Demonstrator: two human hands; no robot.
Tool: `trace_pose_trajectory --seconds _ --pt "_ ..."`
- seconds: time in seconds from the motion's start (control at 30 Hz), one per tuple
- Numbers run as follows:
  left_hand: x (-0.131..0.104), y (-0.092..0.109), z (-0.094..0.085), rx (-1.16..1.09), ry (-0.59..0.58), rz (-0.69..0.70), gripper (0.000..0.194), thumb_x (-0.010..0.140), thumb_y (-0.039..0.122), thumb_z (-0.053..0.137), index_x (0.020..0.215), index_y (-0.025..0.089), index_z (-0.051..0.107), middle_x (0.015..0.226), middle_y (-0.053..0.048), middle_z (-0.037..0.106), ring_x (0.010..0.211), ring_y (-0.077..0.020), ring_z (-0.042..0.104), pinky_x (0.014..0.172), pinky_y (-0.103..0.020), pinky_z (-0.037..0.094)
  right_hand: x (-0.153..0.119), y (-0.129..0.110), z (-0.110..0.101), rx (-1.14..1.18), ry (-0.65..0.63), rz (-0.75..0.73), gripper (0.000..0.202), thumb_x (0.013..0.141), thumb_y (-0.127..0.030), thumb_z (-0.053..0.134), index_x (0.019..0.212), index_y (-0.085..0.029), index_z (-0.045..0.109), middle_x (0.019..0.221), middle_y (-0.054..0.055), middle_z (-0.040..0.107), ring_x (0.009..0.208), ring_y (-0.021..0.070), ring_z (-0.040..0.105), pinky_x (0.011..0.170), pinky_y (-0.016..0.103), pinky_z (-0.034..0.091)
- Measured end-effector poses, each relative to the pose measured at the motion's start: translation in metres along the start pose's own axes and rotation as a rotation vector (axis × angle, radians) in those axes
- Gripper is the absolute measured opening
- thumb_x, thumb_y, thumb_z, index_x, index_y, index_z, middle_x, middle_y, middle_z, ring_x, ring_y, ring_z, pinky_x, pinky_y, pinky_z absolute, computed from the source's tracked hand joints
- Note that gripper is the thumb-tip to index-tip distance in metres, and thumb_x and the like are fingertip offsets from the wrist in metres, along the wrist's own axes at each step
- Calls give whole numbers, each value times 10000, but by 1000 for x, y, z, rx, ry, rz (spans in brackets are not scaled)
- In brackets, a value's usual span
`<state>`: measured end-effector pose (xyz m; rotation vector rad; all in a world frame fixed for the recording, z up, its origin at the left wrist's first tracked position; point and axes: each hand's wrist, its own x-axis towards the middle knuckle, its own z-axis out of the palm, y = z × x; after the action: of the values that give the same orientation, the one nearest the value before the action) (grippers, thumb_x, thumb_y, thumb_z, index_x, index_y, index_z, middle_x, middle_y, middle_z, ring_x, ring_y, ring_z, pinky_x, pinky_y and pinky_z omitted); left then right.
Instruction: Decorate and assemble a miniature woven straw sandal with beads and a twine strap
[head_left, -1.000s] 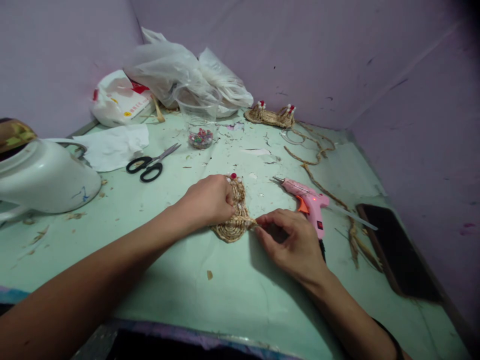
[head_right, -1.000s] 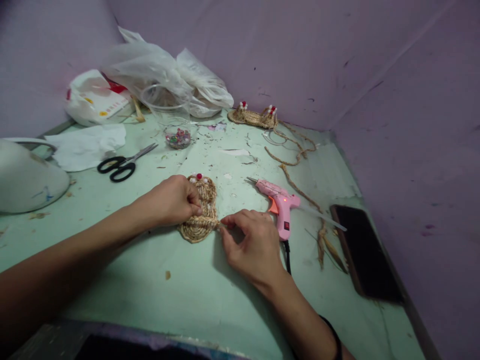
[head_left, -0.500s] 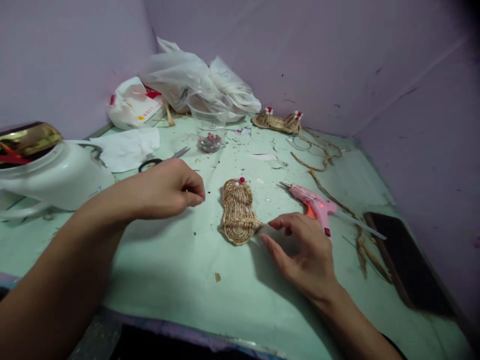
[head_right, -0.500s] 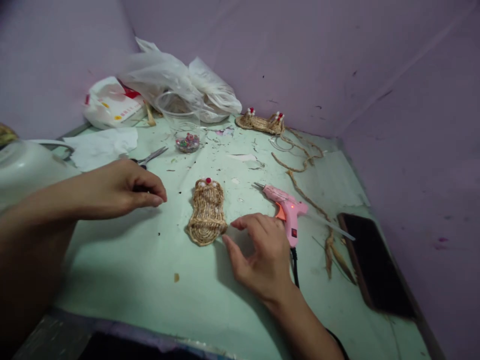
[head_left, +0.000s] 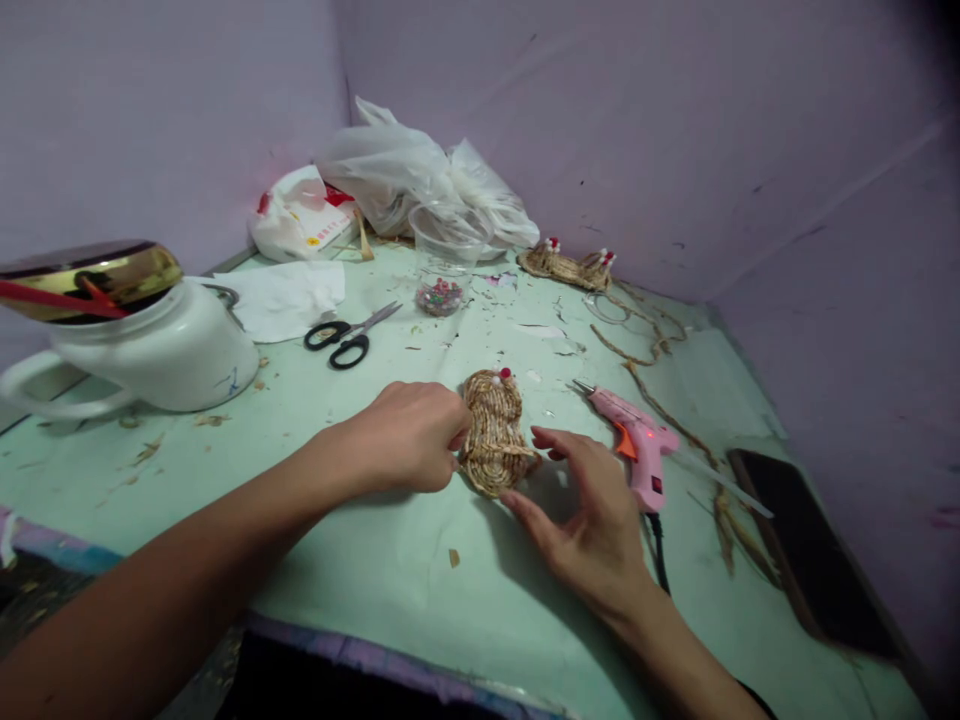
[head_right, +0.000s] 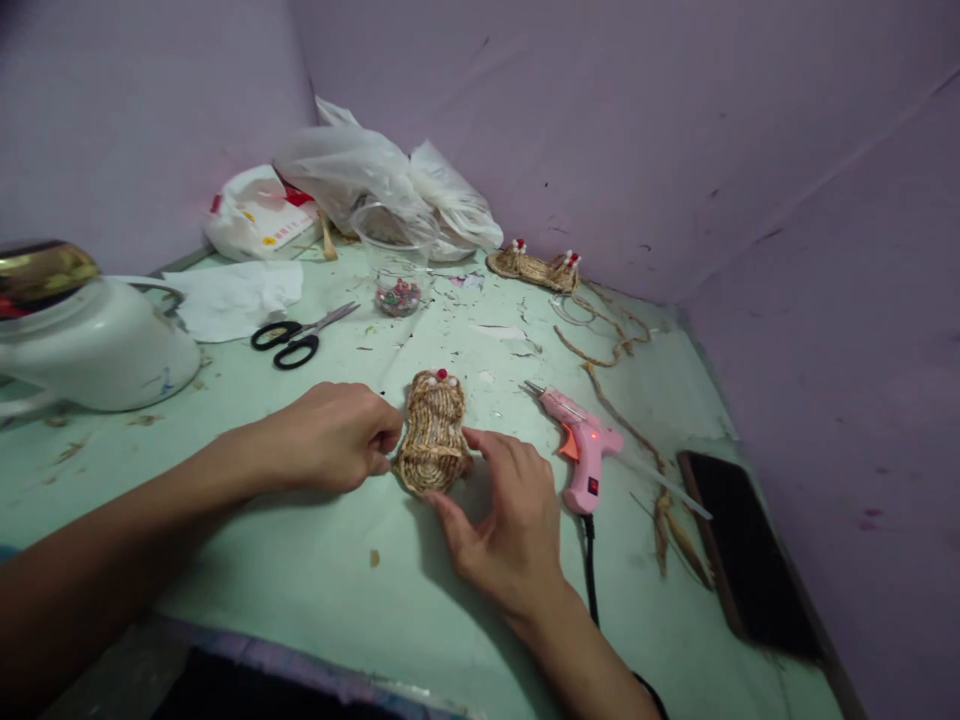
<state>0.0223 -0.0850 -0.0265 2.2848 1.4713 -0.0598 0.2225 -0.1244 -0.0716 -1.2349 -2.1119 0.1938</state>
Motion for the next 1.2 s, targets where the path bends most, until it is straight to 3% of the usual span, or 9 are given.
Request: trace_pose_trajectory --seconds 0.13,0.23,0.33,0.47,0.57,0.73,0.87,1.2 --pt "0 1 0 -9 -6 64 68 615 185 535 618 215 596 579 -15 564 518 -146 448 475 -271 226 5 -12 8 -57 -23 8 640 671 -438 666 1192 -157 423 1044 140 592 927 293 535 765 461 428" --pt "-1 1 -1 -16 5 79 85 623 180 533 643 217 607 594 -16 574 545 -157 475 484 -274 237 6 -7 3 -11 -10 49 657 674 -427 668 1221 -169 411 1055 134 587 944 285 538 795 465 435" --pt "-2 2 0 -76 63 74 141 652 235 571 779 232 630 700 -15 619 628 -171 524 529 -268 287 2 9 -12 77 3 111 450 723 -311 633 1138 -203 496 1031 101 607 937 248 560 810 428 453" --pt "-1 10 5 -204 135 100 286 665 308 626 947 264 613 888 -5 645 744 -173 549 614 -264 342 -4 29 -23 132 -76 230 115 756 -199 570 859 -208 621 839 52 669 775 200 609 709 360 487" --pt "0 14 9 -228 142 82 235 671 285 613 903 244 620 852 -3 635 736 -163 542 618 -257 350 -6 29 -19 132 -99 218 109 764 -183 560 830 -196 646 790 50 680 729 191 604 683 352 482" --pt "1 7 1 -303 8 -59 164 640 188 569 800 179 601 629 21 564 576 -119 500 544 -222 349 -3 14 -13 55 -32 34 171 799 -161 521 888 -171 667 803 71 697 719 193 596 663 359 451" --pt "3 5 -4 -307 -69 -32 97 640 143 516 718 164 570 583 30 524 547 -105 465 521 -210 336 -4 9 -13 21 -49 -97 222 808 -131 484 908 -174 678 809 64 709 703 193 597 650 361 420" --pt "5 7 4 -216 -31 20 83 629 127 470 564 174 448 509 45 431 494 -94 387 480 -219 266 -4 13 -4 21 -21 -55 186 804 -145 518 806 -174 702 713 49 703 649 174 612 633 337 415"
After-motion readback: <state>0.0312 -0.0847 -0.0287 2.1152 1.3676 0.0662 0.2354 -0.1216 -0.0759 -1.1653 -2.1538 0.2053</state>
